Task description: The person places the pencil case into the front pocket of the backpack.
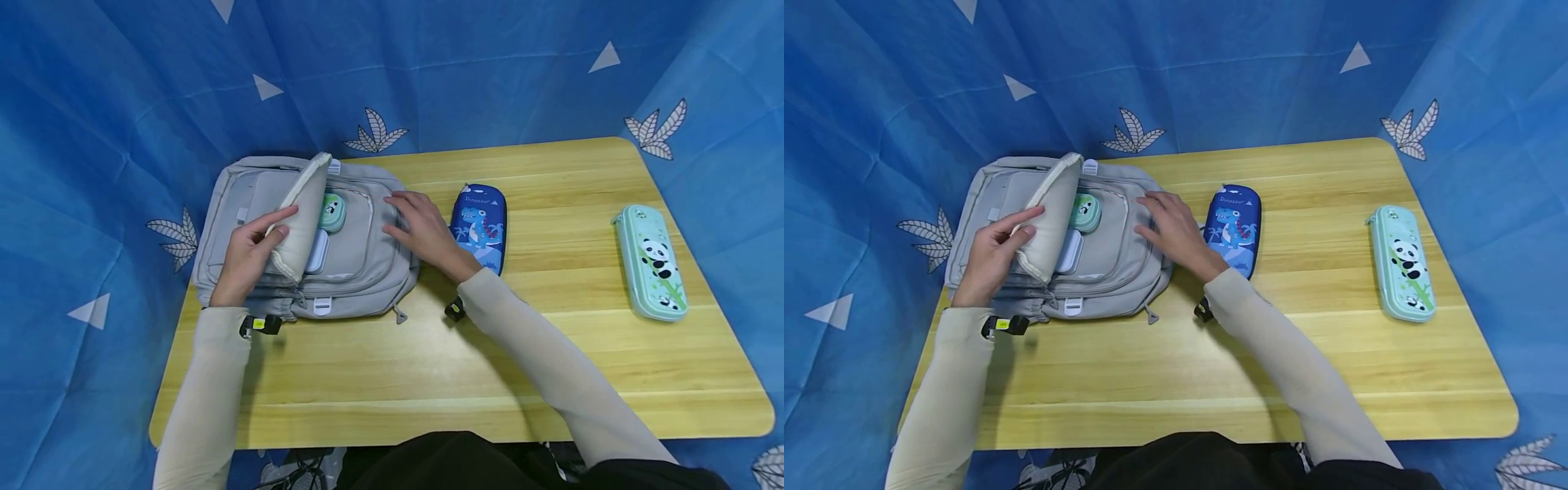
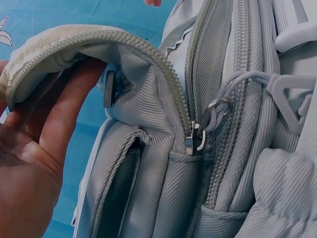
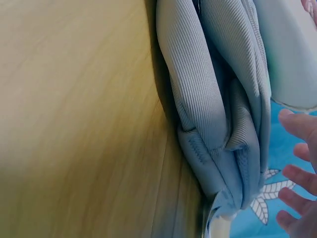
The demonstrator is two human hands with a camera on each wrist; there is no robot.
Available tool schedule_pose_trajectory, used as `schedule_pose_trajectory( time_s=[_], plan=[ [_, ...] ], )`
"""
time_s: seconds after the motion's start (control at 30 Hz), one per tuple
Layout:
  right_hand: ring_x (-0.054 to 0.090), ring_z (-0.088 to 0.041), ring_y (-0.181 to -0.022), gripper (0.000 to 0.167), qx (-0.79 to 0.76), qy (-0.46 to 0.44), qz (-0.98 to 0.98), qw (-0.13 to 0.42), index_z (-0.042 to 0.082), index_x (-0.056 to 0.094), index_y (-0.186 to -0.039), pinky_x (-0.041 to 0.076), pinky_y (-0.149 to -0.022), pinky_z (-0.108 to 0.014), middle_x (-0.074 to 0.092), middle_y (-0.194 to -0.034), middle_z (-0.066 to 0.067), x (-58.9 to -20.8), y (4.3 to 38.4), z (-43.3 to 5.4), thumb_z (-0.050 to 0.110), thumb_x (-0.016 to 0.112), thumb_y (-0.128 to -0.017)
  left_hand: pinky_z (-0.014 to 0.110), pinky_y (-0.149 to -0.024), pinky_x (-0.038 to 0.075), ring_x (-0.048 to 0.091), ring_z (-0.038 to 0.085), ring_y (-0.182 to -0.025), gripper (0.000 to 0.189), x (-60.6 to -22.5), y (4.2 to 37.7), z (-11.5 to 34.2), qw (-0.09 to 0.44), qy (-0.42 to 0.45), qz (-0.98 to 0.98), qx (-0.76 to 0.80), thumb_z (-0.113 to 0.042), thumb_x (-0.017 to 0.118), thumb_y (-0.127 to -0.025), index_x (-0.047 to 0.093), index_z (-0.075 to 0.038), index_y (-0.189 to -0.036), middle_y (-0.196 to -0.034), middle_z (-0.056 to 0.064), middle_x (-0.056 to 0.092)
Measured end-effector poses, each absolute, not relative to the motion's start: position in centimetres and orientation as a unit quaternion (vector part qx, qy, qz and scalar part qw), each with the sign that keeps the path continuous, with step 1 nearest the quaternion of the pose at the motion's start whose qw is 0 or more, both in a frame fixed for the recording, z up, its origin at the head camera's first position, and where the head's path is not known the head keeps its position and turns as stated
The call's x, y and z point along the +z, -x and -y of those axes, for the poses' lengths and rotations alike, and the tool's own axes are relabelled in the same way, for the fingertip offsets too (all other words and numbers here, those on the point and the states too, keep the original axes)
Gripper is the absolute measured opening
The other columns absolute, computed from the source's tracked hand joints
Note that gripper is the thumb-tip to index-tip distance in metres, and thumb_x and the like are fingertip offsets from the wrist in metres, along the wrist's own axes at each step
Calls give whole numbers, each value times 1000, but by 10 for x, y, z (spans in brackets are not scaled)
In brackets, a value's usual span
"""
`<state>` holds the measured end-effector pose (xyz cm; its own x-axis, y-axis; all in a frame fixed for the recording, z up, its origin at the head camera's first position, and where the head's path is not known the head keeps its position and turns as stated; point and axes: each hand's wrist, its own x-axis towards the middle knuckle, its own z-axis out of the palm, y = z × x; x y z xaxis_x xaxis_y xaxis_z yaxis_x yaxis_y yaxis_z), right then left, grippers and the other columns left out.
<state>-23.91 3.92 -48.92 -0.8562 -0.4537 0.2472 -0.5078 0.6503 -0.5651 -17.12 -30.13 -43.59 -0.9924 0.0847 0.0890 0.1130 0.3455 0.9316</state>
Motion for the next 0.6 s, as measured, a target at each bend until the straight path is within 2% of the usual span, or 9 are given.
schedule_pose_trajectory(
  time_s=[0.37,0.6],
  plan=[
    [42,-40,-156,63,313,-228,921,50,7,56,-157,30,-130,-59,50,-165,-19,-491,225,-58,32,77,-104,19,-105,47,55,10,-145,37,-437,172,300,13,59,819,-570,-20,64,-112,71,-18,-148,-156,-2,65],
    [44,-44,-153,63,311,-213,923,82,4,59,-154,33,-127,-62,52,-161,-24,-498,220,-71,31,81,-101,19,-105,47,55,10,-145,37,-436,172,300,12,56,821,-568,-19,64,-112,71,-18,-148,-155,-3,65]
  ],
)
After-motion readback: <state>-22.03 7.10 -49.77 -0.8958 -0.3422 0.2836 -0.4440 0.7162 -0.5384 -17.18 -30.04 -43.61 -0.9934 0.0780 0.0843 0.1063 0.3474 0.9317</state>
